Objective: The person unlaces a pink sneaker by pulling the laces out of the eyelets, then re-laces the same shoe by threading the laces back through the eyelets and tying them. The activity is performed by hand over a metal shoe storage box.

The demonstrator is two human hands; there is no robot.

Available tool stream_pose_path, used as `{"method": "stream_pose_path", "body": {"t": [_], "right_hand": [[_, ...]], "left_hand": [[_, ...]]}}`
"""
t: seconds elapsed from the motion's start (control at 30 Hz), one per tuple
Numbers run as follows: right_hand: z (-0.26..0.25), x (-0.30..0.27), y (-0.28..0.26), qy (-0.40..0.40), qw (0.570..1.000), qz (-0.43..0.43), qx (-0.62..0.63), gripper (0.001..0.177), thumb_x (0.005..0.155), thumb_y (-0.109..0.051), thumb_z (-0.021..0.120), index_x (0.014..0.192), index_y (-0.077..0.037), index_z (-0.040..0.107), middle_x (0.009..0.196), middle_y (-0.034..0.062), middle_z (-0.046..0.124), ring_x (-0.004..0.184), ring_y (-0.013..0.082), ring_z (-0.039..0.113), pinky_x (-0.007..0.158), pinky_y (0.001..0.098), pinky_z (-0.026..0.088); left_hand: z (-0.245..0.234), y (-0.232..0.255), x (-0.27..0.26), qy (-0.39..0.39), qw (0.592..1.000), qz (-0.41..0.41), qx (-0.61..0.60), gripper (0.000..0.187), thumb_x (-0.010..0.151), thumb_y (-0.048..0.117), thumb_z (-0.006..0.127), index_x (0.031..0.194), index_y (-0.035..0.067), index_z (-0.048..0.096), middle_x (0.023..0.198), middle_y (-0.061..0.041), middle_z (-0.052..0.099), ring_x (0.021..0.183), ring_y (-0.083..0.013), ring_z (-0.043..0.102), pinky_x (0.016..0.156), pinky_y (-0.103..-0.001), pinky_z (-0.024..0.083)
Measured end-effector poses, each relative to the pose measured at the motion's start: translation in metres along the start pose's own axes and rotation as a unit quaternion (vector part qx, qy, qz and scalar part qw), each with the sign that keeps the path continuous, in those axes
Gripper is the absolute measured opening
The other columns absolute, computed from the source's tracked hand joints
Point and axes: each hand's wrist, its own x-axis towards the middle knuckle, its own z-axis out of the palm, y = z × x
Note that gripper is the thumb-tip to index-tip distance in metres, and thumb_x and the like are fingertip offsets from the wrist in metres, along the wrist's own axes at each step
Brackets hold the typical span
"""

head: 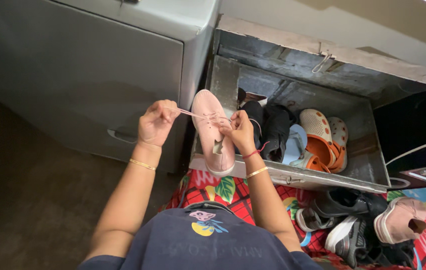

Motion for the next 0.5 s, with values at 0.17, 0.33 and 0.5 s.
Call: {"method": "stream_pose_path", "body": {"t": [0.17,0.33,0.5], "right_hand": [[-0.003,0.003,0.010,-0.045,0.996,0.016,0.070,0.042,0.072,0.003,0.085,0.099,-0.006,0.053,0.069,-0.0075,0.044,0.062,0.0022,0.040,0.055,0.0198,0.034],[-0.010,0.005,0.023,-0.083,0.993,0.040,0.079,0.033,0.082,-0.002,0.087,0.094,-0.005,0.056,0.073,-0.0062,0.046,0.065,0.0027,0.040,0.057,0.0193,0.033],[-0.007,0.005,0.016,-0.067,0.984,0.063,0.151,0.034,0.075,-0.005,0.086,0.091,-0.007,0.056,0.078,-0.0042,0.059,0.069,0.0047,0.056,0.061,0.0195,0.047]], "left_hand": [[-0.010,0.003,-0.004,0.057,0.976,-0.194,0.084,0.038,0.101,0.024,0.060,0.067,0.006,0.059,0.060,0.001,0.043,0.055,-0.0108,0.033,0.057,-0.028,0.027],[-0.015,0.012,-0.008,0.069,0.875,-0.333,0.345,0.020,0.094,0.016,0.061,0.079,0.009,0.072,0.065,0.004,0.049,0.054,-0.0057,0.032,0.050,-0.023,0.023],[-0.026,0.028,-0.012,0.061,0.993,0.051,-0.091,0.024,0.106,0.021,0.061,0.087,0.006,0.066,0.078,0.000,0.059,0.076,-0.0142,0.043,0.079,-0.029,0.039]]}}
